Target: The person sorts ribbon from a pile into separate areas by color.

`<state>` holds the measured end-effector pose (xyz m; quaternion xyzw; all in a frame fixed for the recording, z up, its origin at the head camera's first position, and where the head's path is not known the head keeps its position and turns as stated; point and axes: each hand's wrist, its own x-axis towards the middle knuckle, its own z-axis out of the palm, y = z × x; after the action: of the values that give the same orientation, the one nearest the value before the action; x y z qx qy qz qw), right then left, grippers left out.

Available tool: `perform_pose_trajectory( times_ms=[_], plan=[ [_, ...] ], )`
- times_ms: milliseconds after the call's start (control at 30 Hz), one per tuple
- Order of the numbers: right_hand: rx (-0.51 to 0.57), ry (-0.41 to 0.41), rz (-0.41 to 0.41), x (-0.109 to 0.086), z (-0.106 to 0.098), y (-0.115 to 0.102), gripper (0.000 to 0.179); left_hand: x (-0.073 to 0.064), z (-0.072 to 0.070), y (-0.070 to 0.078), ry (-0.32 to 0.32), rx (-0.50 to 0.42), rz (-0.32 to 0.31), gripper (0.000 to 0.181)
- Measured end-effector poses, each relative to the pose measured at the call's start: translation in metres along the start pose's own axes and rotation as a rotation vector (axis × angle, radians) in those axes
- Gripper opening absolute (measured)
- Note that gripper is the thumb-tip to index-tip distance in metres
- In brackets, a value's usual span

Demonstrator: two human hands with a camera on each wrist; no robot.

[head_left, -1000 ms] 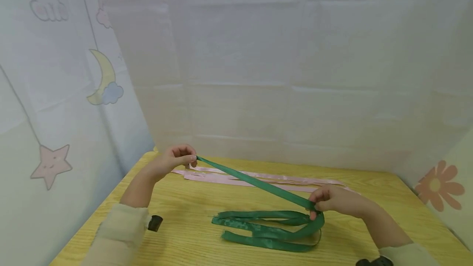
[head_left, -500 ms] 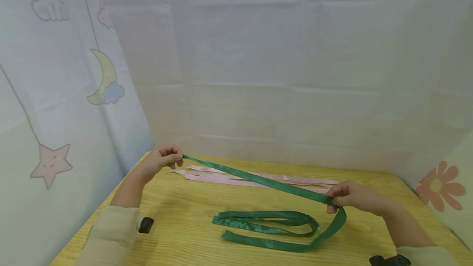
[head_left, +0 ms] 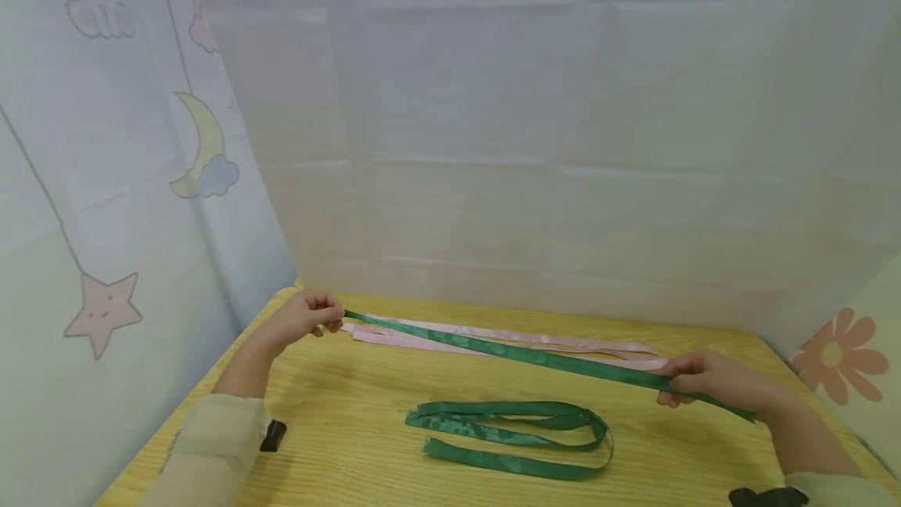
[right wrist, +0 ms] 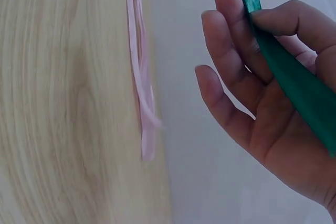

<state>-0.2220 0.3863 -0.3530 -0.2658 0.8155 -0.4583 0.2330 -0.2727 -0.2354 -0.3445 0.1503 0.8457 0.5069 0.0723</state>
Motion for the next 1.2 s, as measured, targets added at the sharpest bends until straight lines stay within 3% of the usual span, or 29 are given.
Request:
perform_pose_trajectory(
  times_ms=[300,467,667,933,1200],
  plan=[
    [0.044,0.073,0.087,-0.016,-0.010,0.023,0.040,0.005,0.005,-0.012,0.041,0.066,-0.085,0.019],
    [0.090,0.156,0.181,-0.018,-0.012,0.030,0.039,0.008,0.012,-0.017,0.063,0.129,-0.135,0.017],
    [0.066,0.280,0.286,-0.013,-0.010,0.041,0.030,0.012,0.021,-0.024,0.089,0.189,-0.166,0.011],
    [0.132,0.339,0.366,-0.007,-0.006,0.062,0.034,0.023,0.033,-0.030,0.140,0.242,-0.219,0.013],
    [0.095,0.507,0.444,0.007,0.008,0.073,0.035,0.031,0.043,-0.044,0.140,0.234,-0.282,0.014]
  ],
)
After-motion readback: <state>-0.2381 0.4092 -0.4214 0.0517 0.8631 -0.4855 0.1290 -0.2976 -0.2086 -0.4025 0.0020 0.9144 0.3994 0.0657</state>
